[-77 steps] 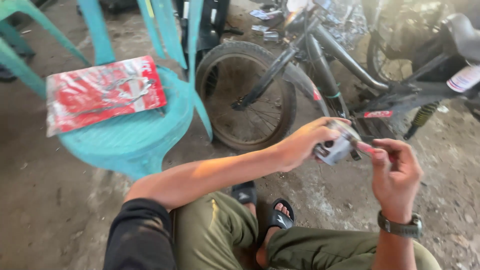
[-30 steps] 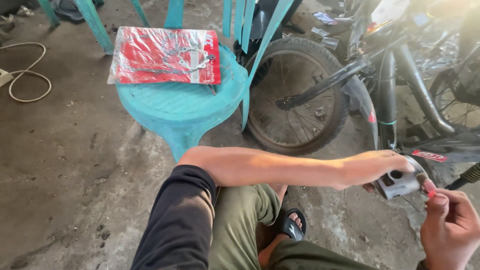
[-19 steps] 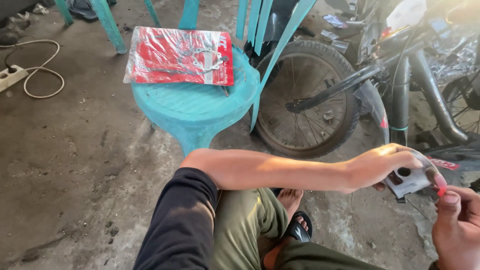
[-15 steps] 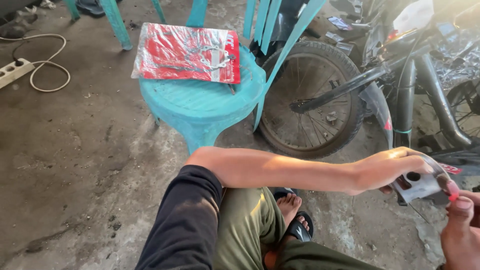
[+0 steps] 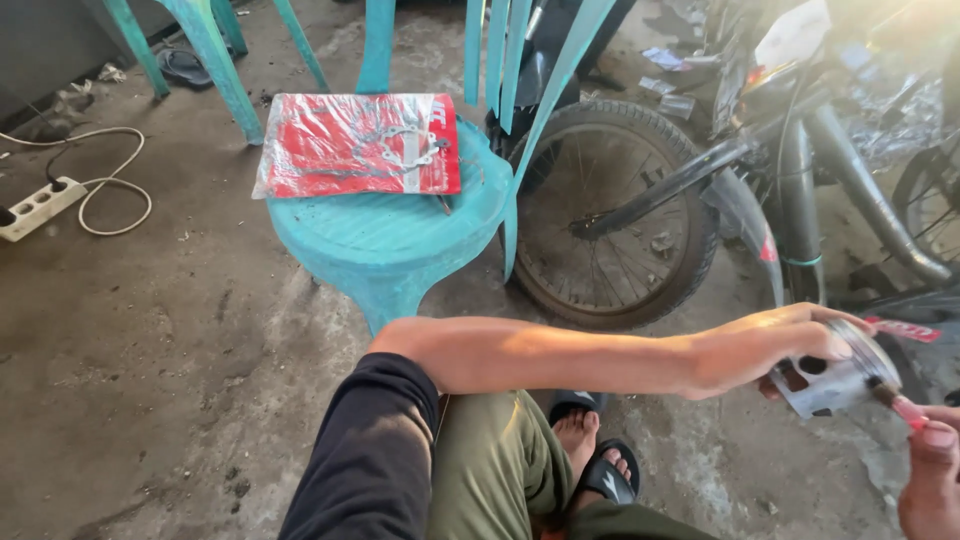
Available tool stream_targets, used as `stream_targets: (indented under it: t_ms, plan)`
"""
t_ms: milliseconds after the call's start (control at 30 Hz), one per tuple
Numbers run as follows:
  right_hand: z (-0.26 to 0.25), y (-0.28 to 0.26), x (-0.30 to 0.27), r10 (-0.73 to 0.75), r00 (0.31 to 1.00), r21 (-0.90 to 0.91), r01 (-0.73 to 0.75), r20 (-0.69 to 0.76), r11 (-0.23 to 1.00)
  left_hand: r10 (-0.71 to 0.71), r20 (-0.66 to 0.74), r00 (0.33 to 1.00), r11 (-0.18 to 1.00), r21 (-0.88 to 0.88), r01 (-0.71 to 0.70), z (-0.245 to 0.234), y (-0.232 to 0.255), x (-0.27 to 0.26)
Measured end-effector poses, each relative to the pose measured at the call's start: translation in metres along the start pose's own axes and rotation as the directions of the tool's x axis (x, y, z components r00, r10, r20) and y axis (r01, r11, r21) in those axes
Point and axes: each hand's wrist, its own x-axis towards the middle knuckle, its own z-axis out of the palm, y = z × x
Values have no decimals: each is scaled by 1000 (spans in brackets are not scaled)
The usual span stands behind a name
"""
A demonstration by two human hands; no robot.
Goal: The person holds a metal piston in their left hand and uses a red toothbrush in their right hand to scrub the piston's surface and pin. The person rotates the piston to clean different sides while sitting on the ground.
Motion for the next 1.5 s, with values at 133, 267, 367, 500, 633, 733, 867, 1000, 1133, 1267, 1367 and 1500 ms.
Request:
stream_targets:
  t_ms: [133, 267, 367, 500, 633, 733, 867, 1000, 1133, 1267, 1367, 1500]
  plan:
    - [-9, 128, 9, -84, 996, 153, 78, 32, 985, 73, 68, 995, 997, -1, -73, -6, -18, 5]
    - [-5, 52, 1, -76, 996, -25, 77, 55, 997, 117, 100, 988, 993, -40, -113, -11, -29, 8]
    - [2, 99, 6, -24, 998, 16, 23, 54, 1000, 170, 120, 978, 983, -90, -160, -15, -34, 13]
    - [0, 128, -4, 1, 999, 132, -7, 39, 991, 185, 123, 975, 980, -92, -174, -18, -39, 13]
    - [5, 3, -6, -183, 980, -57, 187, 79, 981, 159, 116, 980, 987, -33, -157, -20, -28, 10]
    - [-1, -10, -5, -86, 993, -73, 93, 83, 993, 132, 96, 987, 991, -16, -132, -18, -19, 5]
    - [1, -36, -5, -140, 989, -94, 145, 52, 985, 181, 119, 976, 979, 69, -190, -22, -17, 3]
    - [0, 0, 8, -145, 988, -51, 148, 48, 988, 207, 108, 972, 969, 112, -219, -14, -1, -15]
    - [0, -37, 1, -279, 960, -63, 280, 20, 958, 329, 200, 923, 943, -13, -334, -11, -4, -22]
    - [-19, 72, 30, -82, 991, 78, 74, 107, 994, 337, 196, 921, 936, 39, -350, -5, -2, -22]
    - [-13, 113, 29, -44, 996, 100, 36, 76, 994, 269, 115, 956, 954, 106, -281, 1, 5, -28]
    - [-4, -59, 0, -306, 951, -97, 310, 50, 946, 219, 92, 972, 960, 161, -231, -7, 0, -19]
